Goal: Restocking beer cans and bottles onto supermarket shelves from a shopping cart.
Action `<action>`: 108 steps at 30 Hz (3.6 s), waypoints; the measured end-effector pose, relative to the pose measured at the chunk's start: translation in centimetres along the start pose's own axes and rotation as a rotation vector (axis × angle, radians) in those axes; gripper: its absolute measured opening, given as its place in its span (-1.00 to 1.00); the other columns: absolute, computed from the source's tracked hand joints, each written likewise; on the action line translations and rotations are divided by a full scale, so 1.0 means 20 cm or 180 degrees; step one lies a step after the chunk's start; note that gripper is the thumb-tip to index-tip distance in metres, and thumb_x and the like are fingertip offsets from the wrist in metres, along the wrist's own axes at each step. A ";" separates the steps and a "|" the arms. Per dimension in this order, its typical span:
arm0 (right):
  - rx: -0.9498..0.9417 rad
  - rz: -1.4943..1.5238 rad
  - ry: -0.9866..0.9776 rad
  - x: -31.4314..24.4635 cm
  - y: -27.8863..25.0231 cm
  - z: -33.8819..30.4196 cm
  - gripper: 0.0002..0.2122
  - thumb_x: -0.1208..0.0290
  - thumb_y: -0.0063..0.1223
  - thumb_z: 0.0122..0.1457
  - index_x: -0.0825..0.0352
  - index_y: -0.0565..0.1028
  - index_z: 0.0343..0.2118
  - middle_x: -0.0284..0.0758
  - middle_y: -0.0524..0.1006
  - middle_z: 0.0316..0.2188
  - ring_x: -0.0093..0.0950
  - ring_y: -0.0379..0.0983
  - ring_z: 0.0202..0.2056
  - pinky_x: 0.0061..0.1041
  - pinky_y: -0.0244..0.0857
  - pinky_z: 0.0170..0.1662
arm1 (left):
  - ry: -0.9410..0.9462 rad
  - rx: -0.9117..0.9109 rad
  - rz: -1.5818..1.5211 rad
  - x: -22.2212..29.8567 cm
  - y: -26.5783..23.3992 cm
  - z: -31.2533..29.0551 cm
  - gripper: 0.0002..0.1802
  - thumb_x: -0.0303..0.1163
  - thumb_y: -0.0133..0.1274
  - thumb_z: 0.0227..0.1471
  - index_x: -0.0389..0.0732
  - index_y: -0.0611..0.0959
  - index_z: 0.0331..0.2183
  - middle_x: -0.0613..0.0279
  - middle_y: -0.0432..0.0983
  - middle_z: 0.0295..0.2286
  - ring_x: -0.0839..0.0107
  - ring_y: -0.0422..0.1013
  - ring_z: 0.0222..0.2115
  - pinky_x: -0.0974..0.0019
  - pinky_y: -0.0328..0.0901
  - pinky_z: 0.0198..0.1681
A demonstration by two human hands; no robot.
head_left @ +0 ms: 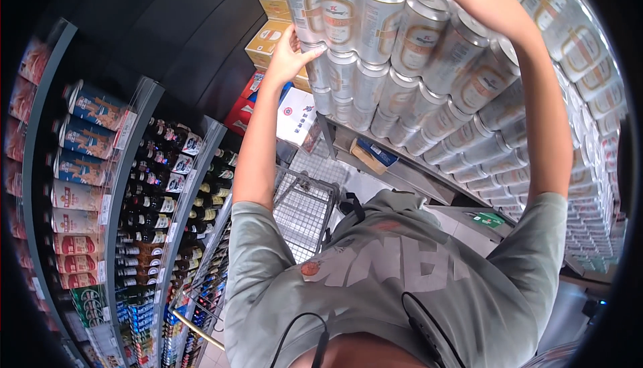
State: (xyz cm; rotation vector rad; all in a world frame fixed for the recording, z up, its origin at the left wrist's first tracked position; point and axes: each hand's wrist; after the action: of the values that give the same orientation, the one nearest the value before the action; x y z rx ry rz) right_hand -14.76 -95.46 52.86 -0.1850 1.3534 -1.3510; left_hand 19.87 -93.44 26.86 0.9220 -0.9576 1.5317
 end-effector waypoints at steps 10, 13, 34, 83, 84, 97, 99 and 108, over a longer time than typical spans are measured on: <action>-0.0249 -0.2315 0.0412 0.39 0.24 0.75 -0.29 -0.24 -0.29 0.30 0.40 0.49 0.10 0.06 0.51 0.07 -0.07 0.45 0.12 -0.12 0.33 0.16 | 0.0032 -0.0073 -0.0392 -0.02 0.03 -0.01 -0.19 -0.60 0.27 0.02 -0.34 0.24 0.24 0.04 0.42 0.10 0.31 0.39 0.11 0.24 0.26 0.21; 0.0236 -0.2447 0.0299 0.49 0.29 0.83 -0.30 -0.24 -0.33 0.29 0.36 0.54 0.06 0.02 0.52 0.07 -0.08 0.47 0.10 -0.12 0.34 0.16 | -0.0023 -0.0043 -0.0414 -0.01 0.03 -0.01 -0.20 -0.60 0.27 0.03 -0.34 0.25 0.23 0.06 0.42 0.11 0.31 0.38 0.11 0.24 0.26 0.21; 0.0734 -0.1818 -0.0340 0.32 0.34 0.64 -0.60 0.13 -0.18 0.23 0.28 0.63 -0.15 -0.04 0.63 -0.19 -0.10 0.57 -0.17 -0.16 0.42 -0.10 | -0.0100 0.0126 -0.0252 0.04 0.06 -0.03 -0.18 -0.58 0.29 0.01 -0.33 0.25 0.23 0.05 0.39 0.14 0.30 0.32 0.19 0.20 0.18 0.28; 0.0528 -0.0940 -0.0827 0.39 0.11 0.27 -0.59 0.10 -0.08 0.35 0.32 0.45 0.07 -0.04 0.58 -0.18 -0.08 0.51 -0.13 -0.17 0.38 -0.04 | 0.0449 0.0723 0.0206 0.09 0.25 -0.02 0.19 -0.34 0.55 -0.32 -0.26 0.12 0.22 0.07 0.31 0.06 0.24 0.34 0.07 0.14 0.29 0.17; 0.0539 -0.1142 -0.0269 0.40 0.10 0.25 -0.58 0.08 -0.06 0.33 0.34 0.45 0.05 -0.04 0.60 -0.25 -0.05 0.54 -0.20 -0.12 0.42 -0.12 | 0.0463 0.0724 0.0186 0.09 0.25 -0.02 0.19 -0.34 0.55 -0.32 -0.26 0.12 0.22 0.07 0.31 0.06 0.24 0.34 0.07 0.14 0.29 0.17; 0.0034 -0.0926 -0.0144 0.40 0.09 0.18 -0.41 -0.05 -0.07 0.26 0.31 0.30 0.20 0.00 0.58 -0.06 -0.04 0.51 -0.01 -0.16 0.38 0.07 | 0.0343 0.0691 0.0059 0.16 0.26 -0.04 0.17 -0.40 0.53 -0.29 -0.23 0.12 0.23 0.06 0.32 0.05 0.22 0.37 0.07 0.13 0.32 0.15; 0.0317 -0.1042 -0.0174 0.38 0.10 0.17 -0.40 -0.01 -0.02 0.23 0.31 0.30 0.20 0.05 0.54 -0.01 0.01 0.48 0.04 -0.14 0.36 0.11 | 0.0270 0.0694 -0.0040 0.16 0.27 -0.04 0.17 -0.39 0.52 -0.29 -0.24 0.12 0.24 0.07 0.31 0.06 0.22 0.36 0.08 0.11 0.30 0.17; 0.0093 -0.0169 -0.1021 0.30 0.09 0.15 -0.48 0.09 -0.09 0.32 0.32 0.32 0.22 0.04 0.55 -0.05 -0.05 0.50 -0.02 -0.21 0.35 0.11 | 0.0257 0.0742 0.0062 0.14 0.27 -0.05 0.16 -0.40 0.52 -0.28 -0.26 0.13 0.24 0.05 0.31 0.07 0.20 0.36 0.09 0.11 0.29 0.18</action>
State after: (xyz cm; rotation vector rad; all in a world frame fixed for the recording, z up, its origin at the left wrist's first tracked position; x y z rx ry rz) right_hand -13.55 -101.10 49.04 -0.4027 1.0653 -1.3203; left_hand 14.14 -92.21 28.49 1.0078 -0.7427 1.7094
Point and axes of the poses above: each hand's wrist, its own z-axis towards the middle knuckle, its own y-axis out of the palm, x = y × z
